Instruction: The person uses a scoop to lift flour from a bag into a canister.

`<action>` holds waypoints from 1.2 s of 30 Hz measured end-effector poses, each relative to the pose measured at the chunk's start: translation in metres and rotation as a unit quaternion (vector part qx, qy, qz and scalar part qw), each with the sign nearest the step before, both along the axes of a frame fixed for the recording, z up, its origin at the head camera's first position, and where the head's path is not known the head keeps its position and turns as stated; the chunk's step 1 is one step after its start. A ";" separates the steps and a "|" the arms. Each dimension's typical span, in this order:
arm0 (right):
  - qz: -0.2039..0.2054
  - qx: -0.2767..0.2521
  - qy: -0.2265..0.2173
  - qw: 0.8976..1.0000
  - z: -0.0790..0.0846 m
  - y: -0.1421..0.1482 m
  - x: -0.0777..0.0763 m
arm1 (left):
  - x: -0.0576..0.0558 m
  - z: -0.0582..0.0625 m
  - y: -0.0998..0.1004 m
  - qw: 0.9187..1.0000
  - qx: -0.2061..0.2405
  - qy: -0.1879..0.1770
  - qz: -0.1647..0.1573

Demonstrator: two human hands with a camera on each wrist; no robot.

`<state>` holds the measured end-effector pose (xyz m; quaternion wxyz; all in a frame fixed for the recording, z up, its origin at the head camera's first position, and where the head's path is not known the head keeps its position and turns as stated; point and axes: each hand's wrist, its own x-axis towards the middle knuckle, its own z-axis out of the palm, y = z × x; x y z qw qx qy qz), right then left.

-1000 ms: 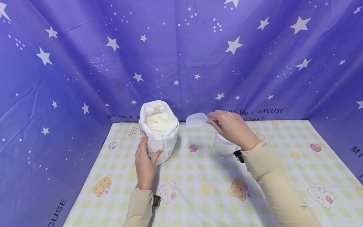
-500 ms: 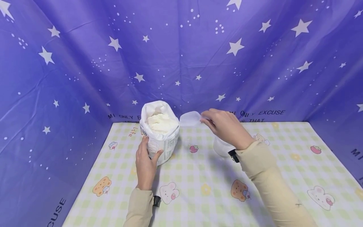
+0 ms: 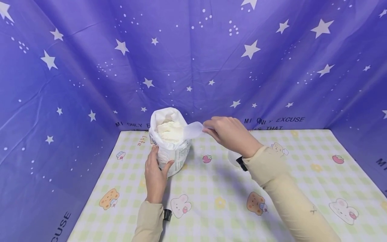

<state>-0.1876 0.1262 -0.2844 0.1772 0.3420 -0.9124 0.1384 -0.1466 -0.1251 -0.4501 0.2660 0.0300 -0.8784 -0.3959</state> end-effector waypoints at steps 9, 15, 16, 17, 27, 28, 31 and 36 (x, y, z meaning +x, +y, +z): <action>0.011 0.023 -0.021 0.999 0.002 -0.013 -0.001 | 0.000 0.000 0.000 1.000 0.002 -0.001 -0.001; 0.010 0.054 -0.049 0.997 0.004 -0.017 -0.002 | 0.000 0.001 0.000 1.000 0.004 -0.001 -0.001; 0.009 0.057 -0.052 0.997 0.005 -0.018 -0.002 | 0.000 0.001 0.000 1.000 0.004 -0.002 0.000; 0.009 0.059 -0.054 0.997 0.005 -0.018 -0.002 | 0.000 0.001 0.000 1.000 0.004 -0.003 0.000; -0.007 0.072 -0.092 0.993 0.013 -0.025 0.000 | 0.000 -0.002 0.000 1.000 0.001 0.003 0.000; -0.009 0.074 -0.094 0.993 0.014 -0.027 0.000 | 0.000 -0.001 0.000 1.000 0.001 0.004 0.000; -0.014 0.085 -0.096 0.992 0.016 -0.030 -0.001 | 0.000 -0.002 0.000 1.000 0.000 0.005 -0.001; -0.018 0.101 -0.097 0.990 0.022 -0.035 -0.005 | -0.002 -0.002 0.000 1.000 -0.003 0.006 -0.002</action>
